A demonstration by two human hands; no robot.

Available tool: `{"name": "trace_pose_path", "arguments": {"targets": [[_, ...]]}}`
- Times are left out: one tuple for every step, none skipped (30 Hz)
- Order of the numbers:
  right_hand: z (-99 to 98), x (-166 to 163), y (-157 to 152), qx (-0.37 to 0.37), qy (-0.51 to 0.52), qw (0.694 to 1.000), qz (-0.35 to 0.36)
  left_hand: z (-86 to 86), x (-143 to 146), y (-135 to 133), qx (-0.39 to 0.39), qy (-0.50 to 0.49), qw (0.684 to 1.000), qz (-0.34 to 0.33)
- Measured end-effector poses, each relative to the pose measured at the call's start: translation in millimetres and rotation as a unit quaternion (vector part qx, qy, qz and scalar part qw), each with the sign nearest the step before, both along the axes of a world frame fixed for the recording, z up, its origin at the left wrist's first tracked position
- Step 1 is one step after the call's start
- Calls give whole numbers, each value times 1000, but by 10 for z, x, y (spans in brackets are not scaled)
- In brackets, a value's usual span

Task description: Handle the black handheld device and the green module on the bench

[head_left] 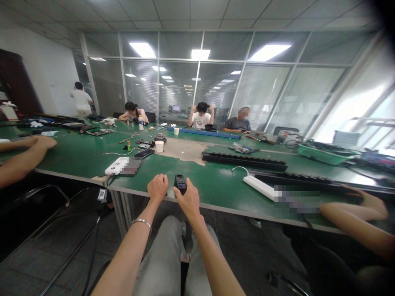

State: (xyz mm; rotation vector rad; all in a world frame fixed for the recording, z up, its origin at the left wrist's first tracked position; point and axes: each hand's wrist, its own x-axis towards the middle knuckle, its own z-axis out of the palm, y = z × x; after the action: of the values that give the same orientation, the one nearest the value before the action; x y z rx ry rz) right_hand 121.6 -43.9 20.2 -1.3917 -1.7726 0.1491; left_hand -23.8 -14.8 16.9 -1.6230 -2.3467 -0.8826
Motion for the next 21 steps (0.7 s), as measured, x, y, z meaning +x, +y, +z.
{"name": "trace_pose_path", "arguments": {"targets": [[-6, 1, 10, 10, 6, 1000, 6, -3, -1, 1, 2, 1, 1000, -2], [-15, 2, 14, 18, 10, 1000, 11, -6, -3, 2, 4, 2, 1000, -4], [-26, 3, 12, 24, 12, 1000, 15, -9, -3, 2, 5, 1, 1000, -6], [-39, 3, 5, 26, 13, 999, 18, -10, -3, 3, 5, 1, 1000, -7], [-53, 2, -5, 26, 12, 999, 18, -12, -2, 3, 5, 0, 1000, -7], [-67, 0, -16, 23, 11, 1000, 17, -13, -1, 4, 5, 1, 1000, -6], [-78, -2, -27, 18, 9, 1000, 14, -14, 0, 5, 5, 2, 1000, -6], [-85, -5, -37, 13, 6, 1000, 11, -16, 2, 7, 5, 3, 1000, -5], [-86, -8, -45, 7, 4, 1000, 6, -19, 3, 9, 5, 5, 1000, -5], [-82, -10, -51, 2, 2, 1000, 0, -22, 5, 12, 6, 7, 1000, -4], [-72, -11, -55, -1, 1, 1000, -4, -25, 6, 15, 8, 8, 1000, -3], [-56, -11, -58, -4, 0, 1000, -6, -28, 8, 19, 10, 10, 1000, -2], [-34, -11, -60, -5, 0, 1000, -7, -31, 9, 21, 12, 11, 1000, -1], [-7, -11, -60, -5, 1, 1000, -6, -33, 11, 24, 13, 11, 1000, -1], [25, -10, -58, -5, 3, 1000, -6, -33, 13, 25, 12, 10, 1000, -1], [61, -10, -54, -3, 6, 1000, -6, -33, 14, 26, 11, 8, 1000, -1], [101, -9, -48, -1, 11, 1000, -8, -32, 16, 26, 9, 6, 1000, -1], [144, -7, -40, 2, 16, 1000, -10, -30, 17, 25, 8, 5, 1000, -1], [189, -2, -28, 7, 23, 1000, -12, -28, 18, 24, 7, 6, 1000, 0], [235, 8, -14, 14, 32, 999, -12, -27, 19, 22, 7, 7, 1000, 0], [278, 24, 3, 22, 44, 999, -11, -26, 19, 20, 8, 9, 1000, 0]]}}
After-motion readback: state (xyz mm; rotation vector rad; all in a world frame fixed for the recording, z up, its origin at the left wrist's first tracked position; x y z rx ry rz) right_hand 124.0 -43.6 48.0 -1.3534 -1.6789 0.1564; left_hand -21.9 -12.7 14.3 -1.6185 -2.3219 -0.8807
